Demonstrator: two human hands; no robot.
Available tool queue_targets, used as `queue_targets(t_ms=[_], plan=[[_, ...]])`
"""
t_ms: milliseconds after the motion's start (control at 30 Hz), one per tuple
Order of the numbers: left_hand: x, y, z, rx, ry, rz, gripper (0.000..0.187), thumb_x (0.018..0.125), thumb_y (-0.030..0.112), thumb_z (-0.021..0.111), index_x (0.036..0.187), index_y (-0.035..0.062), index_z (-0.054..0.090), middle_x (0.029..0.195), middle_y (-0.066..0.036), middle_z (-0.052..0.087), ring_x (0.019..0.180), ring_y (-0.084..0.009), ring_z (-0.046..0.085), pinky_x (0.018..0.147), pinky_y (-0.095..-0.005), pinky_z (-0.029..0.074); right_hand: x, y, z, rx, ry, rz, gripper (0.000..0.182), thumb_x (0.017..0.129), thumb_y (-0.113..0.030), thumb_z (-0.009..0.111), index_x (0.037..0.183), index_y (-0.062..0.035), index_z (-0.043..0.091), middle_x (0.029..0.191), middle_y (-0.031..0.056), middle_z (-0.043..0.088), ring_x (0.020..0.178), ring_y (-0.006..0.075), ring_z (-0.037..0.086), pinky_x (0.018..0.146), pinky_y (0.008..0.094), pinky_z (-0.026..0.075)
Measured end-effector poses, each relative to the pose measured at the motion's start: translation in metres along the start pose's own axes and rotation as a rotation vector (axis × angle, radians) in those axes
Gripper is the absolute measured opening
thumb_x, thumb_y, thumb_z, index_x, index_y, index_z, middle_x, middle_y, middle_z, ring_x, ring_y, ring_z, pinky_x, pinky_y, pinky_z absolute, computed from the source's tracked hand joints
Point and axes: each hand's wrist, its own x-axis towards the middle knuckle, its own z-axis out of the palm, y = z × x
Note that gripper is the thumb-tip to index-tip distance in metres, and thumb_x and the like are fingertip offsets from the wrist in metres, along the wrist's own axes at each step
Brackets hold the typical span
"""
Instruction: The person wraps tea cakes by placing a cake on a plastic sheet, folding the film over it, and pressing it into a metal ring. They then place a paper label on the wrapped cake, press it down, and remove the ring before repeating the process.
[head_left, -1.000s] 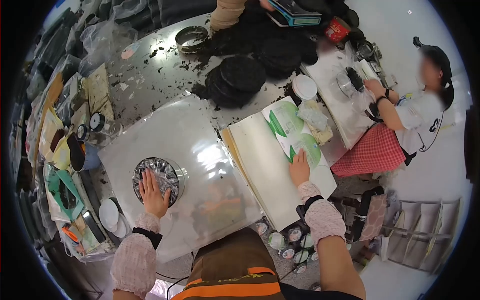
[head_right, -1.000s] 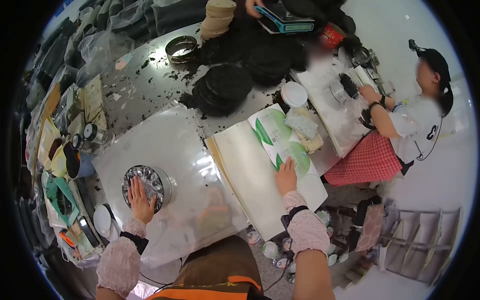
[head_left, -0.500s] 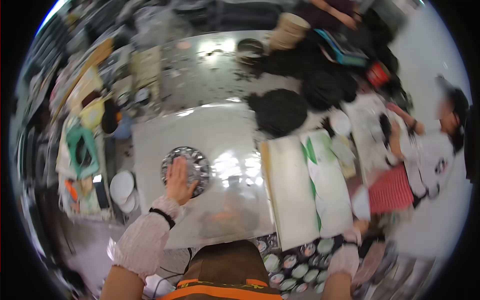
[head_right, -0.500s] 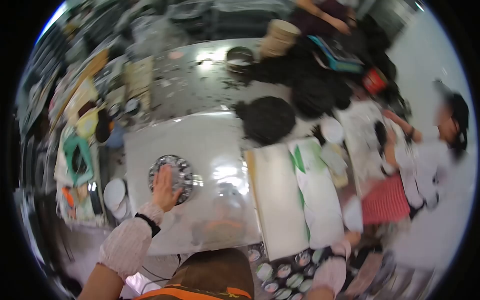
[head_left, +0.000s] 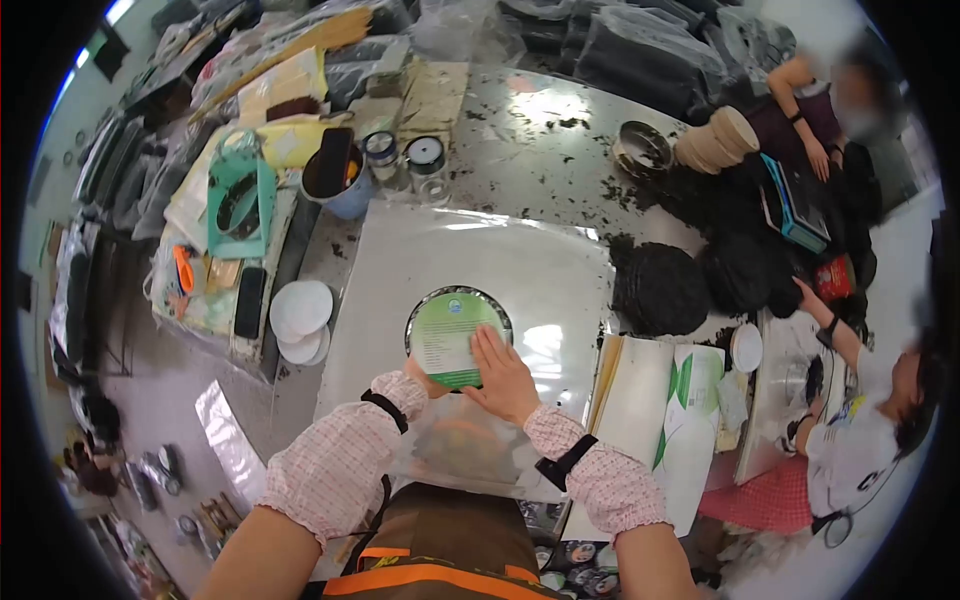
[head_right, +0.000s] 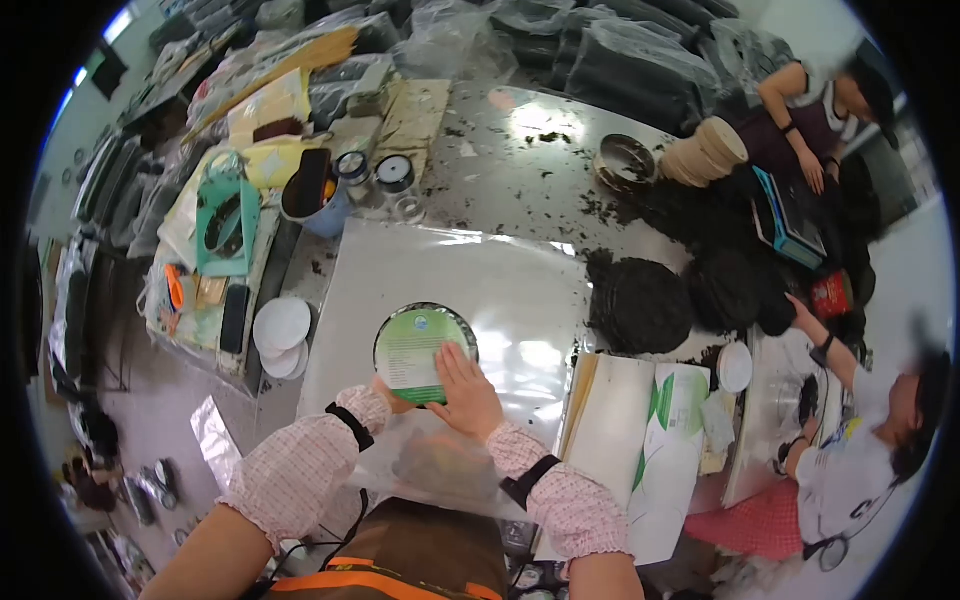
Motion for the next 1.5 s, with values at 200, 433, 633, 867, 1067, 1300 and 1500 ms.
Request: queue_targets(t_ms=[200,433,633,867,1067,1300,1500], plan=[[0.0,0.037,-0.039,-0.333,-0.042,-0.144,0.048,0.095,0.029,0.054,0.141,0.0152,0.049,0.141,-0.008,0.051,0.132,-0.0282,0.046,0.111,-0.0426,0.035,0.041,0.013,0.004,0.409,0.111,0.009,0.087,0.089,-0.044,0.061,0.148,0.0095,0.028,0.154,0.0268,0.033,0.146,0.037,0.027,0.119,0.0501,0.019],[-0.016,-0.008,-0.079,-0.72,0.513,-0.63,0.034,0.094,0.023,0.056,0.12,0.0023,0.061,0.114,-0.019,0.064,0.109,-0.037,0.06,0.092,-0.0435,0.048,0.074,-0.001,0.029,0.075,0.01,-0.052,0.079,0.089,-0.05,0.057,0.153,-0.0098,0.032,0.157,0.0251,0.026,0.147,0.0415,0.022,0.114,0.0678,0.012],[0.044,-0.054,-0.101,-0.36,-0.136,-0.408,0.038,0.1,0.035,0.045,0.106,0.0021,0.063,0.097,-0.021,0.068,0.094,-0.0397,0.065,0.083,-0.0469,0.049,0.089,-0.013,0.041,-0.029,-0.115,-0.072,0.077,0.088,-0.057,0.055,0.153,-0.0193,0.036,0.159,0.0207,0.025,0.148,0.0425,0.015,0.106,0.079,0.007],[0.083,-0.059,-0.146,-0.292,-0.652,-0.346,0.037,0.099,0.033,0.044,0.121,0.0081,0.061,0.087,-0.02,0.069,0.083,-0.0386,0.068,0.082,-0.0469,0.051,0.078,-0.008,0.049,-0.003,-0.045,-0.077,0.075,0.089,-0.052,0.057,0.151,-0.0165,0.037,0.157,0.0234,0.028,0.147,0.0451,0.017,0.108,0.0761,0.007],[0.068,-0.056,-0.132,-0.331,-0.589,-0.365,0.038,0.096,0.028,0.047,0.126,0.0067,0.055,0.074,-0.017,0.068,0.063,-0.0335,0.067,0.062,-0.0422,0.055,0.059,-0.008,0.035,-0.05,-0.067,0.069,0.076,0.089,-0.055,0.055,0.153,-0.0186,0.036,0.159,0.0211,0.024,0.148,0.0431,0.016,0.113,0.071,0.008],[0.063,-0.018,-0.136,0.17,-0.301,0.008,0.03,0.087,0.017,0.058,0.107,-0.0045,0.055,0.072,-0.018,0.069,0.062,-0.0356,0.069,0.06,-0.0447,0.055,0.066,-0.004,0.043,-0.102,-0.035,0.036,0.075,0.086,-0.057,0.059,0.147,-0.0152,0.045,0.155,0.024,0.031,0.146,0.0464,0.018,0.112,0.0724,0.008],[0.027,0.118,-0.125,0.291,-0.027,-0.095,0.044,0.087,0.019,0.057,0.115,-0.0151,0.053,0.06,-0.017,0.065,0.051,-0.0329,0.066,0.044,-0.0453,0.052,0.044,-0.007,0.034,0.165,0.209,-0.065,0.075,0.08,-0.044,0.067,0.145,-0.0134,0.045,0.147,0.0207,0.043,0.137,0.0437,0.035,0.113,0.0631,0.016]])
